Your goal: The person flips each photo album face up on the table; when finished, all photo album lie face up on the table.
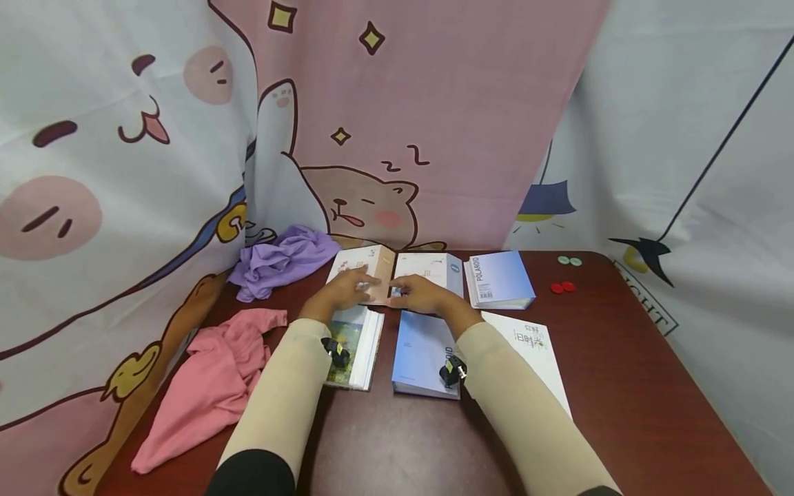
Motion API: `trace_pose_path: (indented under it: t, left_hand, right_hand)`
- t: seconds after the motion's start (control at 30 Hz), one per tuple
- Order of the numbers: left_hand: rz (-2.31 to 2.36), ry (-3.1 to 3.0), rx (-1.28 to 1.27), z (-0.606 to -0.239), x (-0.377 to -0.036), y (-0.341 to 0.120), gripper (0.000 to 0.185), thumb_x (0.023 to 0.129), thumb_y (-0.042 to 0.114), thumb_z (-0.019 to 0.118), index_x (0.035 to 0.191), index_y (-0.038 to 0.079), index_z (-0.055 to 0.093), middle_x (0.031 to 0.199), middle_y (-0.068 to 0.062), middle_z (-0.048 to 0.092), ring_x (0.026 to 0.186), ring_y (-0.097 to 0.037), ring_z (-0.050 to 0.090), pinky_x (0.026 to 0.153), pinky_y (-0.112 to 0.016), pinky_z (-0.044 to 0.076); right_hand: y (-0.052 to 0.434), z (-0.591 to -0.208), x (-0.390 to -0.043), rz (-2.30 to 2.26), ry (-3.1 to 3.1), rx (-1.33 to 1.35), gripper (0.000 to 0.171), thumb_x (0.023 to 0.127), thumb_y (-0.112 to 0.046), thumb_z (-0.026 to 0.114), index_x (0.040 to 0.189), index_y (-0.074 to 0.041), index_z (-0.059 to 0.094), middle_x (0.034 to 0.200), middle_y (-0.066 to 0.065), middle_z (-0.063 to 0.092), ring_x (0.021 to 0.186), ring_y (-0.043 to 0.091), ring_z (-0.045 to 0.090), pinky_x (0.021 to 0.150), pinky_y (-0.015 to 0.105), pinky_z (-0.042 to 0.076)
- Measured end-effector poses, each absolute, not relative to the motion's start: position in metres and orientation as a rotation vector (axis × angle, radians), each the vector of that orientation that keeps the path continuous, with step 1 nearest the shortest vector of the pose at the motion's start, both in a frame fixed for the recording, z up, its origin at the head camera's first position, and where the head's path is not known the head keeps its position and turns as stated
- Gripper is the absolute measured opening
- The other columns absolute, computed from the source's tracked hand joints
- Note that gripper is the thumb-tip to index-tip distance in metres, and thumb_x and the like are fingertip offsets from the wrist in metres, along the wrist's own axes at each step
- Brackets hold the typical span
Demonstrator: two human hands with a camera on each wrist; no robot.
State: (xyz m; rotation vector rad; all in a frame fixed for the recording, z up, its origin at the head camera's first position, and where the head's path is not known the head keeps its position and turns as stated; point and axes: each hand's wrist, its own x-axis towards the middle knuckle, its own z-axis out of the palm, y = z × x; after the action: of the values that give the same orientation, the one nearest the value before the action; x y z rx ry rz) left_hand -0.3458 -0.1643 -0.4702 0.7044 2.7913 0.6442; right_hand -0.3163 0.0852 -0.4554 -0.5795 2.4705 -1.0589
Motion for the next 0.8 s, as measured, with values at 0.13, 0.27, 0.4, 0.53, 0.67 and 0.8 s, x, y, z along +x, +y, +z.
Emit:
trace_pose_path:
  t: [0.13,0.27,0.4,0.53,0.67,0.8]
  left_hand:
    - [0.71,2.813,0.738,-0.472,-0.344,-0.169,0.048,0.106,0.023,0.072,0.153,0.018,0.065,0.177,-0.024,0.033,0.163,-0.044,0.036,0.134,-0.06,0.03]
    - [0.822,2.84,0.782,-0.473,-0.342,-0.171,0.048,0.105,0.022,0.074,0.152,0.015,0.066,0.174,-0.023,0.04,0.163,-0.043,0.036,0.133,-0.061,0.032]
    - [0.966,2.845,0.79,-0.473,-0.34,-0.173,0.048,0.104,0.02,0.075,0.151,0.012,0.066,0.172,-0.025,0.043,0.163,-0.044,0.036,0.132,-0.061,0.033]
    - [1.17,2.805,0.8,-0.472,-0.338,-0.174,0.048,0.104,0.016,0.075,0.151,0.008,0.065,0.172,-0.028,0.041,0.163,-0.045,0.036,0.13,-0.06,0.037]
    - [1.346,2.749,0.795,-0.471,-0.339,-0.173,0.05,0.106,0.016,0.072,0.153,0.005,0.061,0.172,-0.026,0.041,0.164,-0.044,0.035,0.13,-0.061,0.037]
    - [1.512,2.683,0.755,-0.472,-0.338,-0.171,0.049,0.109,0.016,0.067,0.156,0.005,0.057,0.174,-0.024,0.039,0.166,-0.044,0.031,0.132,-0.064,0.031]
  right_hand:
    - [0.084,-0.461,-0.316,-1.092,2.452,-0.549,0.073,0.106,-0.043,0.071,0.167,-0.01,0.046,0.171,0.019,0.047,0.16,0.04,0.044,0.13,0.059,0.038]
    - [0.081,-0.462,-0.316,-1.139,2.428,-0.558,0.078,0.107,-0.042,0.07,0.17,-0.011,0.039,0.172,0.019,0.044,0.161,0.041,0.041,0.13,0.061,0.037]
    - [0.077,-0.463,-0.316,-1.235,2.371,-0.597,0.081,0.107,-0.036,0.071,0.173,-0.011,0.031,0.176,0.018,0.038,0.162,0.041,0.04,0.129,0.06,0.039]
    - [0.075,-0.461,-0.314,-1.337,2.349,-0.63,0.083,0.107,-0.031,0.07,0.174,-0.01,0.026,0.18,0.015,0.031,0.162,0.04,0.042,0.128,0.056,0.042]
    - [0.074,-0.456,-0.312,-1.439,2.331,-0.643,0.087,0.106,-0.028,0.072,0.176,-0.013,0.021,0.183,0.011,0.025,0.163,0.038,0.04,0.126,0.055,0.045]
    - [0.068,-0.454,-0.312,-1.558,2.237,-0.673,0.096,0.106,-0.024,0.073,0.178,-0.021,0.01,0.185,0.008,0.016,0.164,0.04,0.037,0.118,0.056,0.053]
